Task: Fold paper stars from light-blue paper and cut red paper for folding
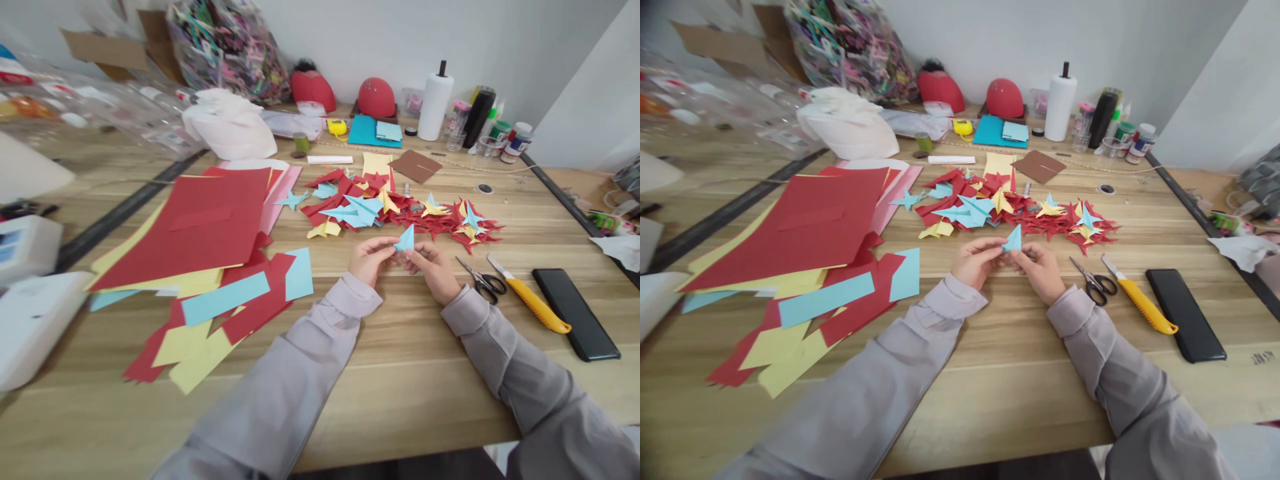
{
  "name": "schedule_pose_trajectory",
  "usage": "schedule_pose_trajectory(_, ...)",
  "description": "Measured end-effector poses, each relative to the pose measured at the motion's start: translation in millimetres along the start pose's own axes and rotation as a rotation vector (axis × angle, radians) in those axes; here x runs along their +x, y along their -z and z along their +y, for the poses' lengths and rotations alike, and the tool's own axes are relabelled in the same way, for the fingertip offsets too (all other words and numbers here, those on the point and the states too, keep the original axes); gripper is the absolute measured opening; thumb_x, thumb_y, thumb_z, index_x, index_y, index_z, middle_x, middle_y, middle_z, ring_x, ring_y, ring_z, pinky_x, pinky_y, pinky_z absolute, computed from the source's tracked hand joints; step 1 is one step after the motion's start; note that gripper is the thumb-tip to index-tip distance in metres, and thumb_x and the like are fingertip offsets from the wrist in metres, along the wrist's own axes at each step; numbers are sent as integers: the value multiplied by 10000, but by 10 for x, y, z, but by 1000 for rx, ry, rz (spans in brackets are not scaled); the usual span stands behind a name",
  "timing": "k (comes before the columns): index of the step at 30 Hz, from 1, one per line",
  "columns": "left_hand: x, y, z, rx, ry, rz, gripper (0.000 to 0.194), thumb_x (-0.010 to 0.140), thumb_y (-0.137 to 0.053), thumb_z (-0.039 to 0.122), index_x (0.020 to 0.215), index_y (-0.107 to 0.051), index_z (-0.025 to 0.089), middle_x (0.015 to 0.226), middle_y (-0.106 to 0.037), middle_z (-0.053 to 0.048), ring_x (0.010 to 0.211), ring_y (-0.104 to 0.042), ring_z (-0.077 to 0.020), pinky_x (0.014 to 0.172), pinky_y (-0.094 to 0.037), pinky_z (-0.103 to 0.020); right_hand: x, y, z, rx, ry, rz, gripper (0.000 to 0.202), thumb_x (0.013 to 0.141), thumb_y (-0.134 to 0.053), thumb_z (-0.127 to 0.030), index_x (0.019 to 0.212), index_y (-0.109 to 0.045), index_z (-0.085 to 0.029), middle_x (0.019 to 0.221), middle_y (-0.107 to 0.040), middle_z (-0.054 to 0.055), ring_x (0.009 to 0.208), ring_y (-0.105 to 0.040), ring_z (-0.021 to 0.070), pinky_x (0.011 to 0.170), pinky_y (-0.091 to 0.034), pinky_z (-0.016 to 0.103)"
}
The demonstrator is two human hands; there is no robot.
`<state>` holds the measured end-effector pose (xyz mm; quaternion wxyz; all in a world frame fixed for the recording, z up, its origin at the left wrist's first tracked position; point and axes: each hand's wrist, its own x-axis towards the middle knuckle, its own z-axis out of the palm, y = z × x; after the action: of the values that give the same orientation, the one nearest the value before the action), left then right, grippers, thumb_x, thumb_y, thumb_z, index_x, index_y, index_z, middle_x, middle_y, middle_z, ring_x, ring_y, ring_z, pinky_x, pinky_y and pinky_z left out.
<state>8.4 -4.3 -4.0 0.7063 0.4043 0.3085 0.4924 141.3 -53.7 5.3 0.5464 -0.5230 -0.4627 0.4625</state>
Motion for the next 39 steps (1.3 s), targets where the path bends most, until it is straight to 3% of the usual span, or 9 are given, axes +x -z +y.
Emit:
schedule_pose_trajectory(3, -6, 8, -39, 81, -48, -50, 268, 529, -773, 212, 785, -720, 154, 620, -660, -2, 593, -595, -121, 546, -476, -247, 10, 0, 10, -15, 2, -4, 418, 628, -706, -574, 707, -570, -187, 614, -614, -15, 535, -541, 106, 527, -441, 246)
schedule_pose_trajectory(9, 1, 14, -54, 37, -16, -68, 523, 490, -819, 224, 982, -655, 151, 780, -694, -21, 652, -629, -122, 620, -514, -270, 20, 10, 36, 24, 20, 22, 420, 637, -703, -577, 683, -550, -188, 593, -601, -19, 518, -533, 97, 490, -423, 229)
schedule_pose_trajectory(16, 9, 24, -75, 94, -30, -43, 519, 457, -844, 227, 928, -646, 135, 758, -678, -13, 665, -624, -117, 704, -522, -299, 20, 6, 17, 39, 29, 32, 403, 654, -699, -561, 691, -553, -188, 604, -597, -17, 523, -526, 98, 479, -411, 229)
schedule_pose_trajectory(22, -1, 15, -58, 140, -70, -69, 494, 450, -842, 209, 900, -649, 137, 688, -645, 14, 627, -613, -105, 657, -515, -262, 8, -4, -3, 1, 6, -3, 409, 628, -715, -559, 730, -586, -185, 595, -586, -20, 533, -527, 114, 484, -411, 242)
schedule_pose_trajectory(28, -9, 21, -50, 208, -105, -97, 445, 460, -844, 239, 854, -664, 136, 651, -652, 7, 583, -611, -113, 619, -506, -267, 13, 14, 16, 11, 6, -27, 386, 688, -662, -565, 697, -604, -184, 589, -572, -16, 533, -518, 114, 489, -398, 244)
schedule_pose_trajectory(34, -19, 18, -28, 182, -90, -104, 358, 470, -846, 270, 760, -679, 143, 631, -664, -3, 573, -607, -116, 605, -500, -265, 18, 29, 33, 8, 12, -48, 392, 712, -634, -579, 694, -590, -190, 596, -570, -20, 532, -512, 111, 492, -393, 239)
schedule_pose_trajectory(39, -25, 5, -13, 58, 22, -46, 322, 525, -814, 365, 743, -697, 159, 654, -681, -15, 604, -623, -142, 619, -509, -297, 27, 33, 37, 24, 10, -56, 397, 726, -615, -588, 701, -586, -193, 596, -568, -24, 521, -506, 106, 488, -392, 236)
